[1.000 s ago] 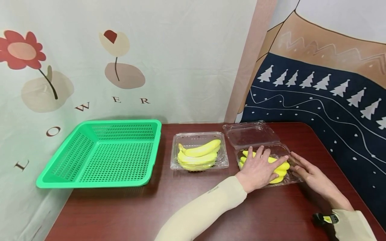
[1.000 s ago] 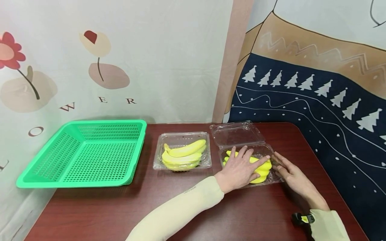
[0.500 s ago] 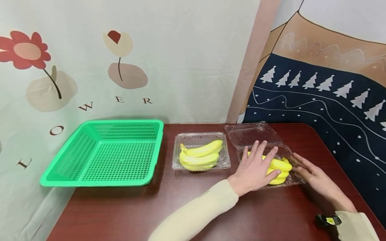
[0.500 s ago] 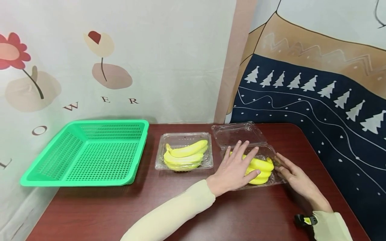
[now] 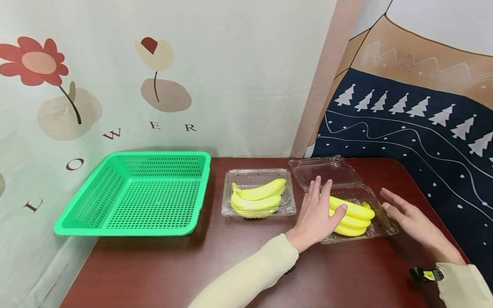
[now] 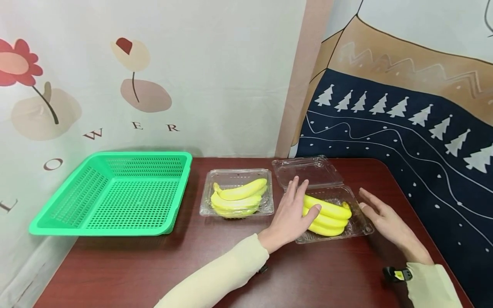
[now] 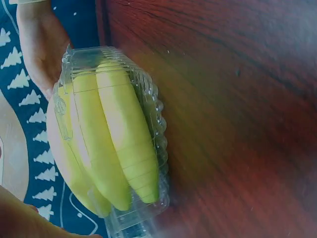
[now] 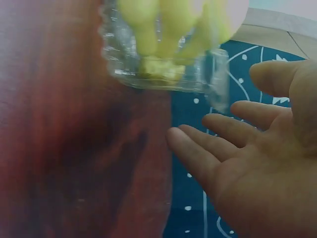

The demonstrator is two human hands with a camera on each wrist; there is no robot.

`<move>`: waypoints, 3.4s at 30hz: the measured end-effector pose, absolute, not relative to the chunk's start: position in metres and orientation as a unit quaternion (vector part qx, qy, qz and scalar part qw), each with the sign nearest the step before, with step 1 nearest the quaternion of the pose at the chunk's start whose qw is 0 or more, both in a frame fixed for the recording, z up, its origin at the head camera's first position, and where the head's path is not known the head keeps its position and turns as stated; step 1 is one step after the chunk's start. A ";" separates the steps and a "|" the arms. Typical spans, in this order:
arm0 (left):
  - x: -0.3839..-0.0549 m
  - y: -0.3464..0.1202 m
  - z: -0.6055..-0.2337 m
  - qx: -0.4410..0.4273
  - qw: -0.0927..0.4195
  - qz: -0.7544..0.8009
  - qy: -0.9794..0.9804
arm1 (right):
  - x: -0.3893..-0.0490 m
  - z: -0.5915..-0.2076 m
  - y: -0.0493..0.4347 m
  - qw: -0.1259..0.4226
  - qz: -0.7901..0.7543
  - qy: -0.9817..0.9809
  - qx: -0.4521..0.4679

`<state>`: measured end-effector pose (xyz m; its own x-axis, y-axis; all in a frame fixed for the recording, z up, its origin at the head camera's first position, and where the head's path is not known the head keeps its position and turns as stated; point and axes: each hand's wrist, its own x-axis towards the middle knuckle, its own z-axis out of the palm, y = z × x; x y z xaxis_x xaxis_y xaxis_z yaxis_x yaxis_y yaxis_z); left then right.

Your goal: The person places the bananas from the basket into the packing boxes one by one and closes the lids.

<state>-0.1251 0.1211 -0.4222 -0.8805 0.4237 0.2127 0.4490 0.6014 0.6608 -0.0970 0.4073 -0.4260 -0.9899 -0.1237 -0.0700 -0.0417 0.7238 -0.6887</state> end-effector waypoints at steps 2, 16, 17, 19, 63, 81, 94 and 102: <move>-0.126 0.121 -0.423 -0.223 0.007 -0.403 -0.888 | -0.101 -0.421 0.407 0.046 -0.360 0.930 -0.050; -0.136 0.123 -0.429 -0.103 -0.027 -0.529 -0.842 | -0.138 -0.397 0.395 0.102 -0.350 0.930 -0.051; -0.137 0.123 -0.430 -0.097 -0.028 -0.535 -0.839 | -0.140 -0.397 0.395 0.107 -0.351 0.929 -0.049; -0.138 0.124 -0.431 -0.084 -0.033 -0.550 -0.830 | -0.146 -0.399 0.394 0.114 -0.353 0.927 -0.046; -0.157 0.137 -0.439 0.023 -0.042 -0.643 -0.764 | -0.177 -0.418 0.391 0.138 -0.499 0.855 -0.023; -0.153 0.138 -0.434 0.011 -0.021 -0.620 -0.784 | -0.173 -0.413 0.397 0.089 -0.554 0.827 -0.025; -0.148 0.137 -0.427 -0.007 -0.025 -0.615 -0.788 | -0.168 -0.410 0.409 0.074 -0.639 0.765 -0.040; -0.142 0.135 -0.420 -0.021 -0.034 -0.618 -0.785 | -0.164 -0.409 0.411 0.061 -0.664 0.744 -0.048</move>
